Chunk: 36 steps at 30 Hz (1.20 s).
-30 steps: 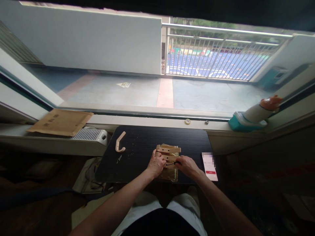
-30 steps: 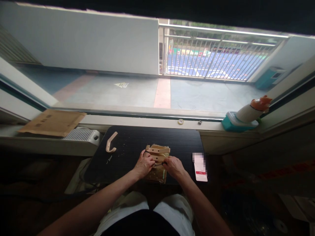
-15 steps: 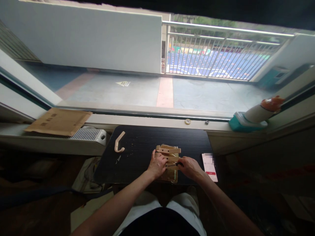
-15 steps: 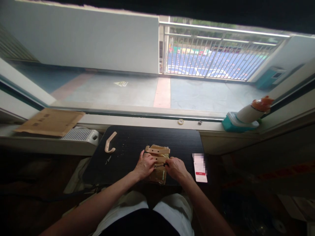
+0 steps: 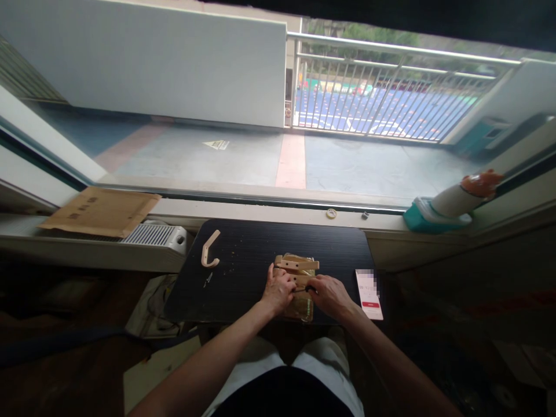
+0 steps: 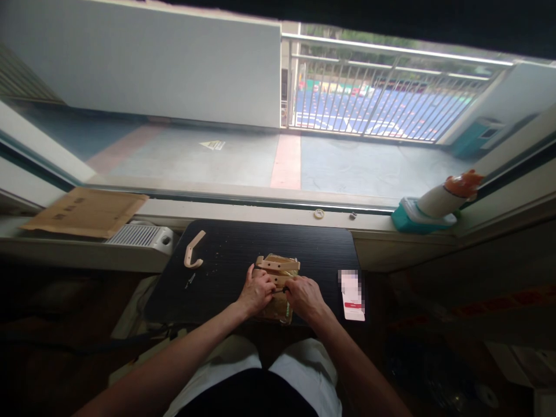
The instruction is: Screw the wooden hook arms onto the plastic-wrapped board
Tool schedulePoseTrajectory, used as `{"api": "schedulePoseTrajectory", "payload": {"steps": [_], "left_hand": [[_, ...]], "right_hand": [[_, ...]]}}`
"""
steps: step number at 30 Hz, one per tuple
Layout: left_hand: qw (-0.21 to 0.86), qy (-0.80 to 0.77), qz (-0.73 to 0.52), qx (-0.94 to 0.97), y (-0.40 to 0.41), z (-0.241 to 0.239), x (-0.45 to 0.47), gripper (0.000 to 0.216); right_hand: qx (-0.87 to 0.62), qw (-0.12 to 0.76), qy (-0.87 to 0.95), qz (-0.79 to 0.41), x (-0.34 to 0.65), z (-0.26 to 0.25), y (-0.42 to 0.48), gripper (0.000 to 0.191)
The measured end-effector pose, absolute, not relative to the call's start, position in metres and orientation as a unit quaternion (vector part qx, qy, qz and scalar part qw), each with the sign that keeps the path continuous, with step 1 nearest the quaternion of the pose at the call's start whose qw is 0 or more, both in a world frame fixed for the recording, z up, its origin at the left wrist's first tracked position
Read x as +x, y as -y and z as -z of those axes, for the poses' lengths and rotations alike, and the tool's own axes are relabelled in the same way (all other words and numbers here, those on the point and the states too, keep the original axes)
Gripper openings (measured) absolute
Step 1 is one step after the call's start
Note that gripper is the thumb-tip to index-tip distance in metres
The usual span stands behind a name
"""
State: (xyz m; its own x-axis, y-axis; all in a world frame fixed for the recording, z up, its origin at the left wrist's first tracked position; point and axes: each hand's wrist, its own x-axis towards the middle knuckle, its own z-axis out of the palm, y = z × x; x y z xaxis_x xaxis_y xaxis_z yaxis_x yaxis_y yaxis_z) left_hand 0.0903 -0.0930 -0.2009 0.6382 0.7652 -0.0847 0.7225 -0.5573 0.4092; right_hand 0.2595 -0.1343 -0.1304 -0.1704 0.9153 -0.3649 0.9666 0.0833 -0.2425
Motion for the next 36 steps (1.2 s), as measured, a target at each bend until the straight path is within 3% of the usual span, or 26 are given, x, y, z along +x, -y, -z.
{"api": "schedulePoseTrajectory", "payload": {"steps": [17,25,36], "left_hand": [[0.181,-0.407,-0.071,0.892,0.093,0.211,0.091,0.014],[0.184,-0.415,-0.068,0.889,0.092,0.208,0.093,0.011],[0.188,-0.421,-0.071,0.884,0.093,0.213,0.093,0.013]], "right_hand": [[0.604,0.106,-0.776,0.149,0.245,0.12,0.123,0.026],[0.502,0.13,-0.849,0.106,0.232,0.114,0.117,0.024],[0.563,0.152,-0.796,0.162,0.222,0.109,0.11,0.027]]}}
